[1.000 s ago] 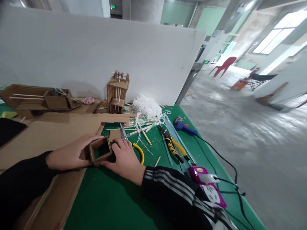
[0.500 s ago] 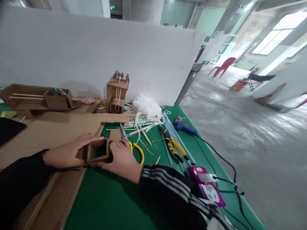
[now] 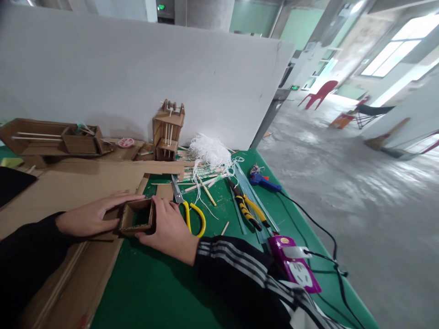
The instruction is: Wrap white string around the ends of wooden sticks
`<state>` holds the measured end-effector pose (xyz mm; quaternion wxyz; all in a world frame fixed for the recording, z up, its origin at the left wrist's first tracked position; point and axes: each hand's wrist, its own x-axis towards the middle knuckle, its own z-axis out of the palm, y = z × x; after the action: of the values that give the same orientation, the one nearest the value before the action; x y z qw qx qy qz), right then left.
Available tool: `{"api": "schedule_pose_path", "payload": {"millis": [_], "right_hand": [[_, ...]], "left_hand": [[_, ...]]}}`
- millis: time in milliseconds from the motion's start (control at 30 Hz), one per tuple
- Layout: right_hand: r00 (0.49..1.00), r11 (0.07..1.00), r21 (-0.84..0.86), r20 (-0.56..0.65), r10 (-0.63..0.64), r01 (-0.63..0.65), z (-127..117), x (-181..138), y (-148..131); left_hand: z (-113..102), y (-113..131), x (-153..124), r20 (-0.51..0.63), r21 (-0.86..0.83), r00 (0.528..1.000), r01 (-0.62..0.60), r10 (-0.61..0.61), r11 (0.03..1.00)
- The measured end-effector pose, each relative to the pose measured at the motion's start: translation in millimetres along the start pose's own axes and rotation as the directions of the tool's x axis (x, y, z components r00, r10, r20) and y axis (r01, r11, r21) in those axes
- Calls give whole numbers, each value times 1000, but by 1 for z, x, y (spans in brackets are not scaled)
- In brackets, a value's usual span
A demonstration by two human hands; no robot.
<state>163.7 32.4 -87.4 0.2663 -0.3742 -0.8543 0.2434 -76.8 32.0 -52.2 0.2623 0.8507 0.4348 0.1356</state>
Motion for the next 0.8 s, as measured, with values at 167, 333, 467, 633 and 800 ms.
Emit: {"api": "schedule_pose_path", "payload": {"millis": [167,333,467,633,800], "right_hand": [[999,1000,-2,-35,29,-29,4,-1,-7],[997,998,-12,-50,57,-58,5,-3,-14],[996,997,-36,-58,70,-72,6,-3,-17],[995,993,-92,-72,69,-76,8,-4,-16],[996,990,-127,-65,59,-67,10,-5,-13]], "left_hand": [[-3,-2,0,-46,-126,998,43,-49,991],[3,-1,6,-133,-280,974,142,-185,950],[14,2,11,-196,-321,961,128,-197,938],[22,11,8,-183,-346,980,6,-73,938],[28,13,6,-183,-116,971,-178,155,977]]}}
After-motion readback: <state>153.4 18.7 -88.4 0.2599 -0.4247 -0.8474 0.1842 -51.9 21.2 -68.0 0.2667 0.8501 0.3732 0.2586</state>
